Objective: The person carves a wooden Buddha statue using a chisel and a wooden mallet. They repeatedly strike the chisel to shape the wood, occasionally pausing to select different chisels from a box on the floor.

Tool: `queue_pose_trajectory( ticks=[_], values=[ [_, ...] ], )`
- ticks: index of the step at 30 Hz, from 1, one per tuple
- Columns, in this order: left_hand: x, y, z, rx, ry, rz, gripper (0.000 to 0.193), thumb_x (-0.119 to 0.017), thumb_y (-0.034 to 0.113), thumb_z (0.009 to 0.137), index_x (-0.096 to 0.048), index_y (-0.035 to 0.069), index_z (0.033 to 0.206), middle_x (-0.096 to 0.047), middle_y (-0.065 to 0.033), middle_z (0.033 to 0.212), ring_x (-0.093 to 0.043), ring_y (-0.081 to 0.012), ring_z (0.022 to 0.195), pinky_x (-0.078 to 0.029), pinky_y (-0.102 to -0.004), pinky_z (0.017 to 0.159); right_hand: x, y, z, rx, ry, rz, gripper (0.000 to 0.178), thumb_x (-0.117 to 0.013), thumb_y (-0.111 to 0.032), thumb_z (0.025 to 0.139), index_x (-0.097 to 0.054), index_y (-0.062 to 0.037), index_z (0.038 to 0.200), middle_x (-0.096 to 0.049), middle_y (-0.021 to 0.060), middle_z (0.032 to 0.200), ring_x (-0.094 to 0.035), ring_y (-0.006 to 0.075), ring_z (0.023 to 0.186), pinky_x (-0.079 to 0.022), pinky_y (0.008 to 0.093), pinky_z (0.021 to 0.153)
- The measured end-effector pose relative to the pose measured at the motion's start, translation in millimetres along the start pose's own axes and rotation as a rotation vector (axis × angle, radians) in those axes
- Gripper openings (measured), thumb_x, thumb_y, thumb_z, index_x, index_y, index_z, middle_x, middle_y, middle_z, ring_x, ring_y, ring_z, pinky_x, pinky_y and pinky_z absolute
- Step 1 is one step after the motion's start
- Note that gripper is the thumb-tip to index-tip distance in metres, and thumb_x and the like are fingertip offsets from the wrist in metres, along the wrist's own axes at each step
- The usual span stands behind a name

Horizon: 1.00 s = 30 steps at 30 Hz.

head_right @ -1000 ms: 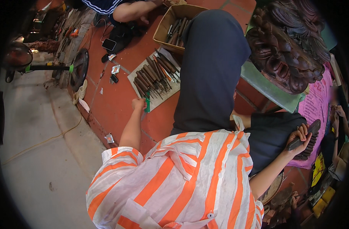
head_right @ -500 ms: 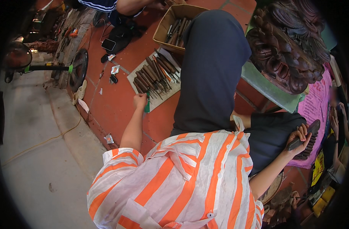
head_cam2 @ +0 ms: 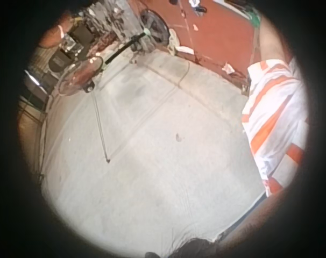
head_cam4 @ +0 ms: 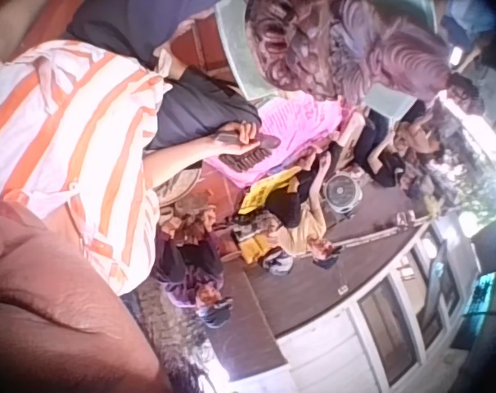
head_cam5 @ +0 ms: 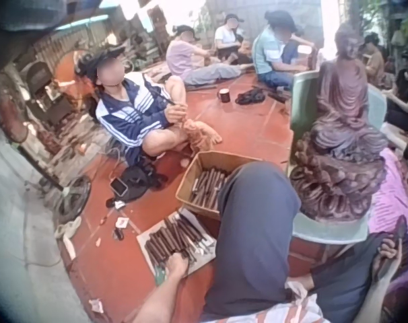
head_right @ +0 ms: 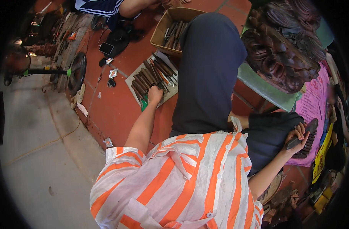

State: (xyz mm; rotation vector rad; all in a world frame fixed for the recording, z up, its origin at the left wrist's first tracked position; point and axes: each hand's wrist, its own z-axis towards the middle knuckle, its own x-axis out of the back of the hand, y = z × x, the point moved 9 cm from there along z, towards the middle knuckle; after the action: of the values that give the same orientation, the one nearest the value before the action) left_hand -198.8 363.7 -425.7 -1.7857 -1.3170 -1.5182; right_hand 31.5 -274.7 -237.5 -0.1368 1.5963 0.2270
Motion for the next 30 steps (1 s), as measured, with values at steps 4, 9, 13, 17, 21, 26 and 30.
queue_pose_trajectory(
  ticks=[4,9,13,17,21,26,30],
  values=[
    [15.1,10.7,-3.5,0.035,-0.045,-0.21,0.02,-0.065,0.019,0.077,-0.063,-0.001,0.079,-0.065,-0.0156,0.079,-0.065,-0.0278,0.071,-0.053,-0.0405,0.066,2.8,-2.6,-2.6,0.015,0.011,-0.015,0.024,-0.05,-0.004,0.09,-0.038,0.0088,0.105,-0.036,0.0071,0.079,-0.044,0.0134,0.061,-0.043,0.0235,0.053],
    [-17.3,6.1,3.1,0.212,-0.299,-0.937,0.017,-0.055,0.011,0.088,-0.056,-0.004,0.095,-0.065,-0.0146,0.078,-0.064,-0.0182,0.062,-0.054,-0.0293,0.054,-3.5,1.2,0.1,0.01,-0.004,-0.013,0.024,-0.05,-0.004,0.09,-0.038,0.009,0.106,-0.036,0.0072,0.08,-0.045,0.0134,0.062,-0.043,0.0236,0.053],
    [-21.0,23.4,5.1,0.135,-0.348,-0.881,0.023,-0.054,0.012,0.09,-0.053,-0.005,0.105,-0.065,-0.015,0.08,-0.066,-0.0186,0.065,-0.054,-0.0284,0.054,-0.6,2.1,1.3,0.015,-0.003,-0.009,0.024,-0.05,-0.004,0.09,-0.038,0.0086,0.106,-0.036,0.007,0.08,-0.045,0.0134,0.062,-0.043,0.0235,0.054],
    [-18.7,31.3,-1.6,0.107,-0.212,-0.586,0.02,-0.058,0.008,0.087,-0.056,-0.006,0.101,-0.066,-0.016,0.076,-0.066,-0.0196,0.062,-0.051,-0.0304,0.052,-1.4,1.2,-1.2,0.017,-0.013,-0.002,0.024,-0.05,-0.004,0.09,-0.038,0.0082,0.106,-0.036,0.0068,0.08,-0.045,0.0134,0.063,-0.043,0.0233,0.054],
    [-19.3,30.2,-1.4,0.039,-0.091,-0.459,0.017,-0.062,0.008,0.082,-0.059,-0.006,0.093,-0.065,-0.0116,0.066,-0.065,-0.0185,0.057,-0.051,-0.0316,0.054,1.6,-1.0,-1.9,0.015,-0.002,-0.012,0.025,-0.05,-0.005,0.09,-0.037,0.0082,0.107,-0.036,0.0069,0.08,-0.045,0.0134,0.063,-0.043,0.0233,0.055],
    [-19.1,26.7,5.4,-0.035,0.003,-0.408,0.017,-0.066,0.013,0.079,-0.061,-0.003,0.081,-0.065,-0.0142,0.067,-0.065,-0.0241,0.061,-0.05,-0.0369,0.059,-1.2,-1.7,-0.4,0.02,-0.02,-0.03,0.025,-0.05,-0.006,0.091,-0.037,0.0085,0.107,-0.036,0.0073,0.081,-0.044,0.0134,0.063,-0.043,0.0233,0.055],
    [-5.9,29.0,3.3,0.005,0.091,-0.258,0.03,-0.066,0.027,0.08,-0.06,-0.001,0.071,-0.064,-0.0153,0.066,-0.064,-0.03,0.066,-0.049,-0.0416,0.064,-0.3,-3.9,-2.1,0.031,-0.022,-0.055,0.025,-0.049,-0.007,0.092,-0.037,0.0086,0.107,-0.035,0.0074,0.081,-0.044,0.0133,0.064,-0.043,0.0234,0.055]
  ],
)
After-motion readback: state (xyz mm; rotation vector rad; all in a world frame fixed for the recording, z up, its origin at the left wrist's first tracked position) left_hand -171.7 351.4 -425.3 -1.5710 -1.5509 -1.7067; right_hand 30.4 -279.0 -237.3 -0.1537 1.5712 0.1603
